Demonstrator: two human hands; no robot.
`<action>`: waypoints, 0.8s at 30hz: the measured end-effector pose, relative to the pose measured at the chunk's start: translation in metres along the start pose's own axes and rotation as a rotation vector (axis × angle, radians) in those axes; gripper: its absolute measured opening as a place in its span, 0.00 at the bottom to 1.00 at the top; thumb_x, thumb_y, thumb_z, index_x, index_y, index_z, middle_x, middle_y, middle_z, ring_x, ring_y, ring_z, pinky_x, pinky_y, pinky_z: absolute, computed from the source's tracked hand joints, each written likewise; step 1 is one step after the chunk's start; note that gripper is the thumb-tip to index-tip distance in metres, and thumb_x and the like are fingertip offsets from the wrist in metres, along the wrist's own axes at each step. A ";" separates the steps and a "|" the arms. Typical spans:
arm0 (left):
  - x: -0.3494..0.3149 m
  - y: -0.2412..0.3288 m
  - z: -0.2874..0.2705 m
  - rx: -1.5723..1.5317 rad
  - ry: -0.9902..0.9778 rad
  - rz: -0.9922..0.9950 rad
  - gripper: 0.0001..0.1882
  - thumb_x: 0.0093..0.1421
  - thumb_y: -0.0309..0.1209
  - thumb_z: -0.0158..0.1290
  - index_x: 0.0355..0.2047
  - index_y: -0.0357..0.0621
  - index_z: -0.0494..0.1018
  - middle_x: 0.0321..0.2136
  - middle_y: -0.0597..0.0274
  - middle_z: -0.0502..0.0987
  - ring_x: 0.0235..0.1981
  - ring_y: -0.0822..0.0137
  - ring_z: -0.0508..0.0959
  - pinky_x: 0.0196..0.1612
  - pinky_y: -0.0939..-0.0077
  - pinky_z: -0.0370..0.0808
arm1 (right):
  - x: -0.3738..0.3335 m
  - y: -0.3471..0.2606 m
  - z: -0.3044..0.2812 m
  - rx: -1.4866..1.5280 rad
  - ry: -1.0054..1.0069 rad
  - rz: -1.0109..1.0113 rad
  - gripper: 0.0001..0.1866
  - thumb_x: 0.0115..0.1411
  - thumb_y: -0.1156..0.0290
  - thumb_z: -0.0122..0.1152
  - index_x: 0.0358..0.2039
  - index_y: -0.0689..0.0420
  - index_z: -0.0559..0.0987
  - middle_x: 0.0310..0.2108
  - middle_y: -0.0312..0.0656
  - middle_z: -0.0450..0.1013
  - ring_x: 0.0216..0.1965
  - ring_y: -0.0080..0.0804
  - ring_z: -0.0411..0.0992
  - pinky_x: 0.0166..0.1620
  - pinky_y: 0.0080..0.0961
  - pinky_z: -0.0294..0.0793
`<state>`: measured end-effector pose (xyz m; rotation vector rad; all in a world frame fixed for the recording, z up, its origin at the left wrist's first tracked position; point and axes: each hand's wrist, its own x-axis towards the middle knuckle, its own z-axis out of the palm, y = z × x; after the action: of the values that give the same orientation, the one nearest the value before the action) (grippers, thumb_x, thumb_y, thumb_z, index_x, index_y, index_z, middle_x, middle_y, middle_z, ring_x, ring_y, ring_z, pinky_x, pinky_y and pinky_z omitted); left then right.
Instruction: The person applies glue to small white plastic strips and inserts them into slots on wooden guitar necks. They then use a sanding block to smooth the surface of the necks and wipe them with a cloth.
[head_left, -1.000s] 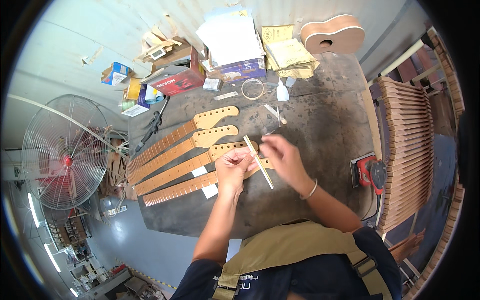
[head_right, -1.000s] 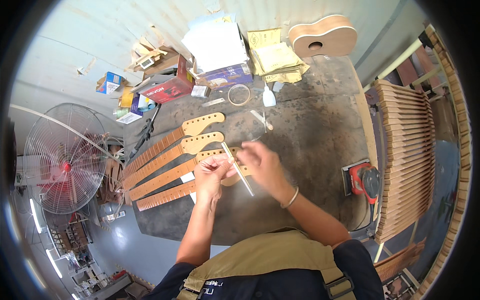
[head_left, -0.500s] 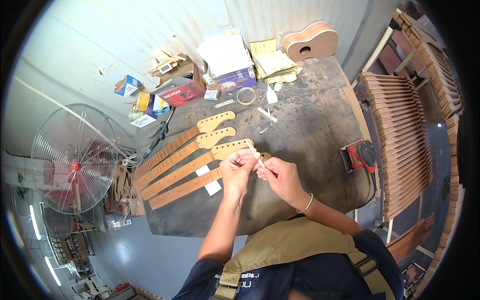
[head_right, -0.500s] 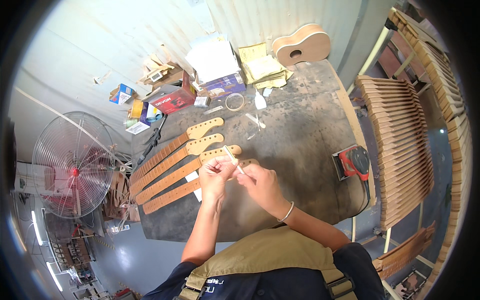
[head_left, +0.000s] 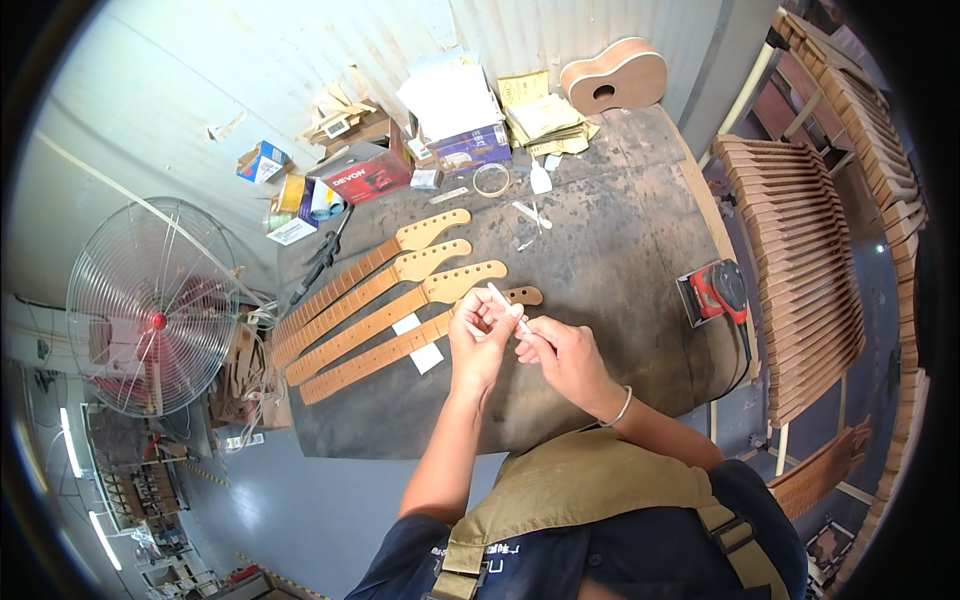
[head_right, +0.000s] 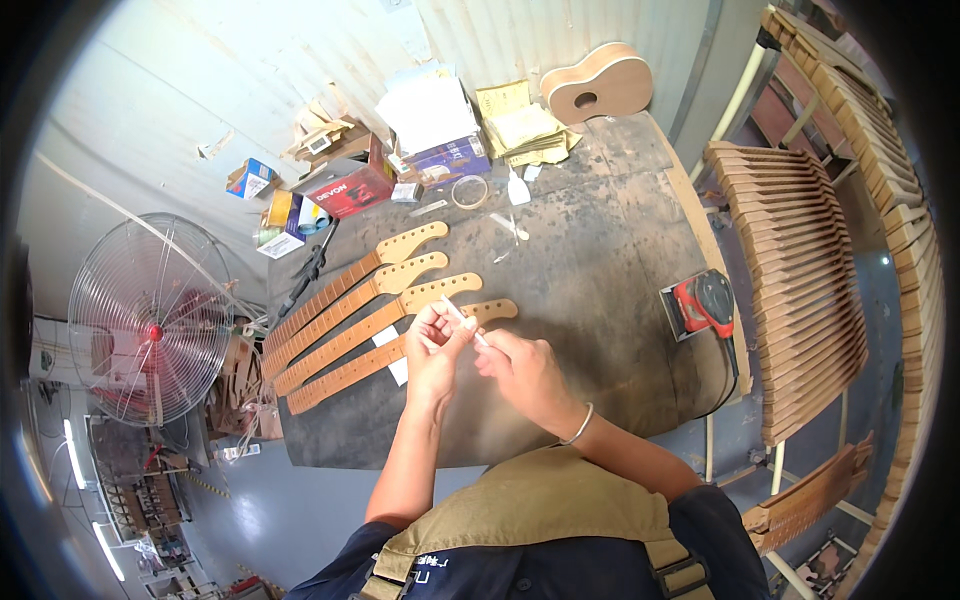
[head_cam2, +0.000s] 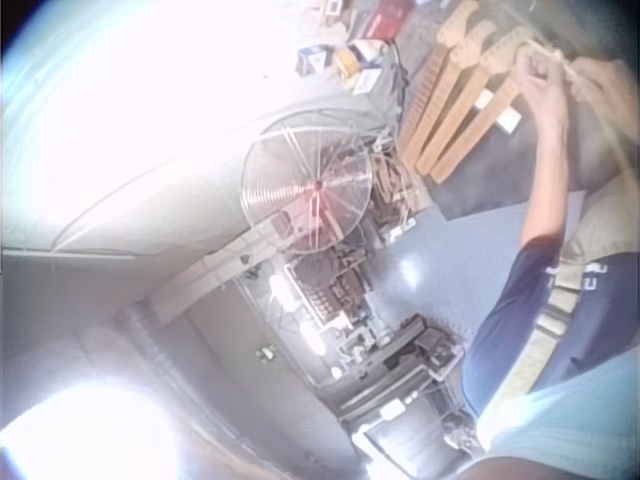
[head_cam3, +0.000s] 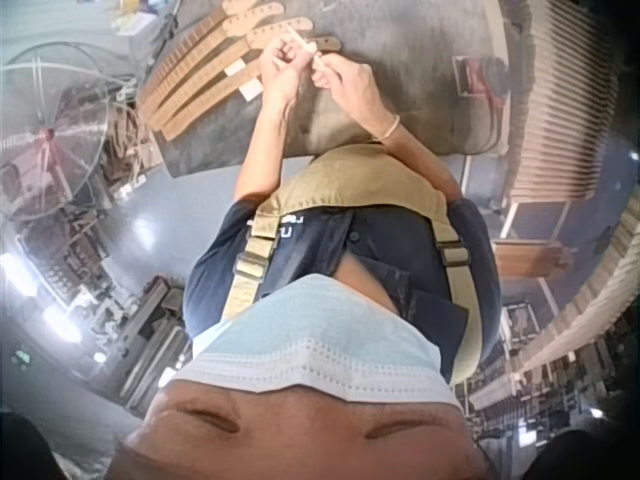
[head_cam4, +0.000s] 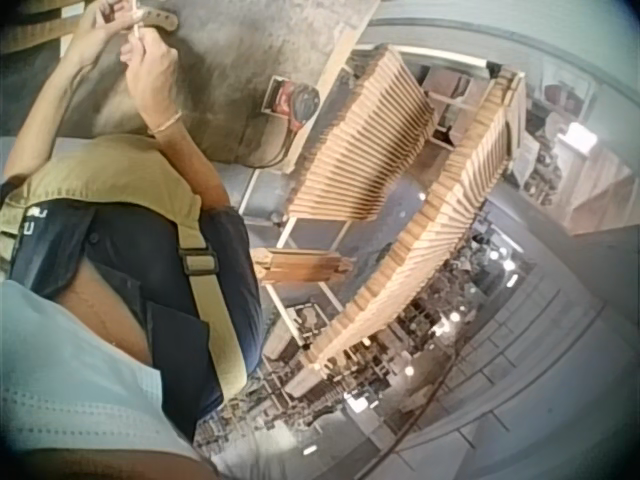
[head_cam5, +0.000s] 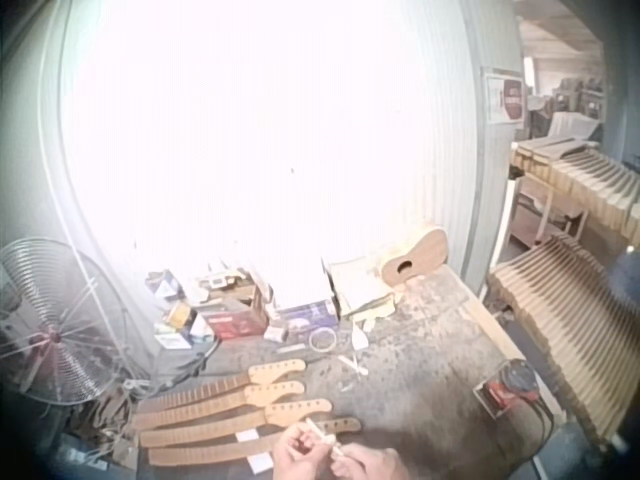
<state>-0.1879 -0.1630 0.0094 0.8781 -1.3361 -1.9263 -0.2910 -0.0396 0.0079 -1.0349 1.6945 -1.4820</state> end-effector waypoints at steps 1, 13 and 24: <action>-0.003 0.003 -0.001 0.008 -0.029 0.014 0.08 0.66 0.16 0.62 0.39 0.40 0.74 0.30 0.64 0.81 0.31 0.74 0.81 0.38 0.77 0.80 | -0.002 -0.003 -0.002 -0.014 -0.014 -0.004 0.09 0.73 0.71 0.56 0.44 0.62 0.82 0.31 0.49 0.85 0.34 0.43 0.87 0.39 0.35 0.85; -0.047 0.031 -0.029 0.118 -0.427 0.023 0.03 0.70 0.19 0.59 0.37 0.31 0.77 0.41 0.45 0.84 0.43 0.61 0.88 0.51 0.66 0.88 | -0.050 -0.017 -0.044 -0.407 -0.137 -0.343 0.05 0.65 0.78 0.62 0.41 0.59 0.77 0.28 0.51 0.77 0.29 0.53 0.78 0.31 0.44 0.76; -0.068 0.014 -0.026 0.079 -0.533 0.096 0.07 0.66 0.13 0.59 0.31 0.33 0.75 0.42 0.47 0.83 0.46 0.54 0.88 0.47 0.66 0.86 | -0.072 -0.031 -0.071 -0.659 -0.256 -0.455 0.10 0.62 0.76 0.56 0.44 0.61 0.77 0.30 0.44 0.74 0.32 0.42 0.78 0.33 0.39 0.78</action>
<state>-0.1260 -0.1265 0.0277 0.3277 -1.7269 -2.1256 -0.3140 0.0560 0.0470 -1.9727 1.8727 -0.9673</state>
